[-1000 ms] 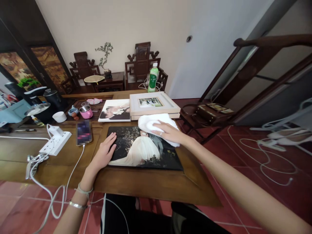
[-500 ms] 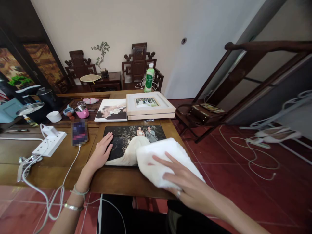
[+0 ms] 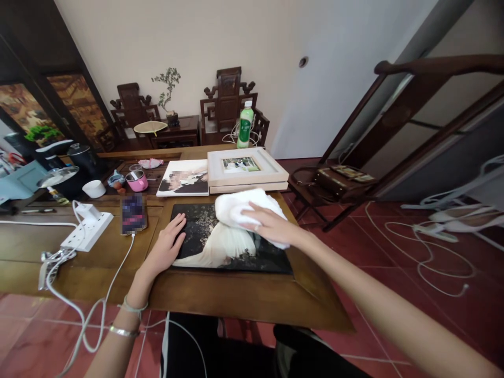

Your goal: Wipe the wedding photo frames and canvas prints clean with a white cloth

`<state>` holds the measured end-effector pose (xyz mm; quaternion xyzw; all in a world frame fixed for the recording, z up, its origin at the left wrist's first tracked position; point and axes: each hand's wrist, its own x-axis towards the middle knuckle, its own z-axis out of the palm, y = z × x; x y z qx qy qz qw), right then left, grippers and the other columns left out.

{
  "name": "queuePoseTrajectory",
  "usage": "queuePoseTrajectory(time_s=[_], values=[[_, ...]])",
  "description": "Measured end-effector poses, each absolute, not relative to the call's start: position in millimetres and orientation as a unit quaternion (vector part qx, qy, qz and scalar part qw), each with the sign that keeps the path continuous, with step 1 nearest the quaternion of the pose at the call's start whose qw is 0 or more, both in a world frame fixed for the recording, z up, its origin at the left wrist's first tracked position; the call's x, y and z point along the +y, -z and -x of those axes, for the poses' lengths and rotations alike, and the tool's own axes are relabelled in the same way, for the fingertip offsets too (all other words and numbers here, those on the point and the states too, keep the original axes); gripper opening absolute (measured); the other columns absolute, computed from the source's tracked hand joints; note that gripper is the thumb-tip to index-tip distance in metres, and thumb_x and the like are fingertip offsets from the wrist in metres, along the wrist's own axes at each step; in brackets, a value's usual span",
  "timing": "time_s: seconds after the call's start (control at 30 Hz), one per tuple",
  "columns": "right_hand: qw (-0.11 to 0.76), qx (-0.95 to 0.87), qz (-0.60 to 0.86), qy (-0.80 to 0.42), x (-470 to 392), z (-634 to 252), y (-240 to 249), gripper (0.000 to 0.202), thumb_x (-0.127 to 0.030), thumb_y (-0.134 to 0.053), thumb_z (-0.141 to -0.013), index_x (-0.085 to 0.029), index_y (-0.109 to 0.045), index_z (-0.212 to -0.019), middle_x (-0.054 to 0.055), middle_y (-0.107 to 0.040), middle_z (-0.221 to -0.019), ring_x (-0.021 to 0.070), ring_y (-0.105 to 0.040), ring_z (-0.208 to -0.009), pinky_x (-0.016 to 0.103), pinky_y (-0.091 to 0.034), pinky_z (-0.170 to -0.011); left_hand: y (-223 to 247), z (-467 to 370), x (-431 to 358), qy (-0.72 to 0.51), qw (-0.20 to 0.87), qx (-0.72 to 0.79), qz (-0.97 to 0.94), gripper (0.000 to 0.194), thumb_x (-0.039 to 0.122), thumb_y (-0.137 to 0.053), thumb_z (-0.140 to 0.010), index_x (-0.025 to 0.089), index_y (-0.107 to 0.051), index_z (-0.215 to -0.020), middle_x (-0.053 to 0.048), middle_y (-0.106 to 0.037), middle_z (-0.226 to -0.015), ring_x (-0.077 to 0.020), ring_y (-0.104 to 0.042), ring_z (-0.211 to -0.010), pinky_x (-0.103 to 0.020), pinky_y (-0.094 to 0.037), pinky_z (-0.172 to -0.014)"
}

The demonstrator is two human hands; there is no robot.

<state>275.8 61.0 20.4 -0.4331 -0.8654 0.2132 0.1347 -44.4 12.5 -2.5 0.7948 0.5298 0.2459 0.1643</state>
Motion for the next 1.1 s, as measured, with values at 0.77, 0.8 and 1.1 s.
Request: queuePoseTrajectory(time_s=[0.77, 0.8, 1.1], values=[[0.103, -0.930, 0.287, -0.203, -72.8, -261.7, -50.6, 0.031, -0.011, -0.051, -0.075, -0.020, -0.066, -0.101, 0.011, -0.056, -0.133, 0.0275, -0.035, -0.135, 0.054, -0.024, -0.113, 2.3, 42.6, 14.6, -0.246, 0.151, 0.528, -0.799, 0.046, 0.033, -0.035, -0.096, 0.014, -0.045, -0.136, -0.012, -0.038, -0.149, -0.0223, -0.030, -0.140, -0.045, -0.025, -0.115], [0.105, -0.927, 0.295, -0.204, -64.1, -261.0, -50.6, 0.030, -0.012, -0.050, -0.078, -0.020, -0.066, -0.101, 0.011, -0.055, -0.134, 0.0279, -0.036, -0.134, 0.054, -0.025, -0.112, 2.4, 42.8, 14.6, -0.244, 0.151, 0.528, -0.799, 0.046, 0.033, -0.036, -0.096, 0.014, -0.045, -0.136, -0.012, -0.038, -0.149, -0.0223, -0.030, -0.140, -0.045, -0.025, -0.115], [0.144, -0.877, 0.428, -0.163, 66.8, -248.6, -24.6, 0.039, -0.036, -0.041, -0.093, -0.024, -0.055, -0.128, 0.007, -0.052, -0.138, 0.0337, -0.034, -0.135, 0.053, -0.035, -0.105, 1.4, 43.6, 13.4, -0.249, 0.163, 0.525, -0.797, 0.044, 0.033, -0.036, -0.096, 0.020, -0.044, -0.137, -0.010, -0.039, -0.149, -0.0225, -0.030, -0.140, -0.048, -0.026, -0.114]])
